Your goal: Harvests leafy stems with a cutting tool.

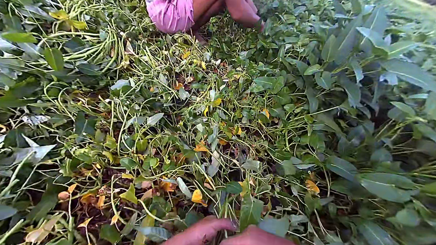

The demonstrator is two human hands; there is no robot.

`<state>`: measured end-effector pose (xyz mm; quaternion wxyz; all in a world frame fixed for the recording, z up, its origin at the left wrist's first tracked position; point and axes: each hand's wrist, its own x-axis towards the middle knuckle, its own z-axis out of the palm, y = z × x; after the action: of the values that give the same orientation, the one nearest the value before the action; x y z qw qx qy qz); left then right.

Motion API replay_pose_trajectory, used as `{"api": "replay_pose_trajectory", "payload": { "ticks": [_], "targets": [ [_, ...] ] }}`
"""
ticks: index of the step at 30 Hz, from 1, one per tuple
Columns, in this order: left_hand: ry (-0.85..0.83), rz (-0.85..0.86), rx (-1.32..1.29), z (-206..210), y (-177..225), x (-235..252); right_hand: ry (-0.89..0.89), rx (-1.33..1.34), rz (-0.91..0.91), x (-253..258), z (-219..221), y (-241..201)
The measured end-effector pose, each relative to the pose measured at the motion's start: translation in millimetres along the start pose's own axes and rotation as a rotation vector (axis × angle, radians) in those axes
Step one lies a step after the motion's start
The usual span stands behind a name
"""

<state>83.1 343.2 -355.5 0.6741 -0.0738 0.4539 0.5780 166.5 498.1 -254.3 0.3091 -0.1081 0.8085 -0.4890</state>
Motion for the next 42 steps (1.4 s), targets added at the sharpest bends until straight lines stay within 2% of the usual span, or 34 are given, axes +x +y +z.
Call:
{"api": "replay_pose_trajectory", "payload": {
  "ticks": [3, 5, 9, 12, 16, 18, 21, 23, 26, 28, 31, 33, 35, 38, 40, 42],
  "targets": [
    [0.013, -0.072, -0.094, 10, -8, 4, 0.365, 0.31, 0.013, -11, -47, 13],
    [0.054, -0.099, -0.124, 17, -13, 5, 0.512, 0.345, 0.168, -8, -70, 34],
    [0.053, -0.046, -0.072, 19, -19, 0, 0.457, 0.149, 0.629, 4, -92, 84],
    [0.064, -0.037, -0.018, 7, -16, -12, 0.468, 0.094, 0.852, -10, -96, 117],
    [0.041, 0.01, -0.028, -9, 2, -26, 0.516, 0.04, 0.851, -23, -95, 124],
    [0.035, 0.007, 0.002, -3, 5, -30, 0.472, 0.027, 0.88, -8, -94, 116],
    [0.008, -0.014, 0.04, 9, 4, -32, 0.351, -0.089, 1.028, 25, -91, 110],
    [0.019, -0.014, 0.033, 6, 5, -33, 0.289, -0.185, 1.02, 30, -90, 111],
    [0.054, -0.028, 0.022, -5, 8, -36, 0.172, -0.35, 0.932, 10, -99, 115],
    [0.056, -0.032, 0.026, -10, 5, -38, 0.129, -0.438, 0.941, -12, -105, 121],
    [0.018, -0.013, 0.067, -8, 2, -36, 0.163, -0.318, 0.899, -28, -119, 110],
    [-0.001, -0.004, 0.117, -1, -1, -36, 0.231, -0.201, 0.854, -12, -118, 93],
    [-0.017, -0.001, 0.163, 10, 1, -36, 0.231, -0.2, 0.9, 22, -111, 77],
    [-0.016, -0.025, 0.18, 18, 6, -38, 0.077, -0.371, 1.052, 74, -95, 57],
    [-0.012, -0.049, 0.154, 16, 7, -41, -0.004, -0.465, 1.081, 87, -87, 63],
    [-0.055, -0.059, 0.137, 11, 9, -44, -0.028, -0.55, 1.064, 78, -95, 90]
  ]
}}
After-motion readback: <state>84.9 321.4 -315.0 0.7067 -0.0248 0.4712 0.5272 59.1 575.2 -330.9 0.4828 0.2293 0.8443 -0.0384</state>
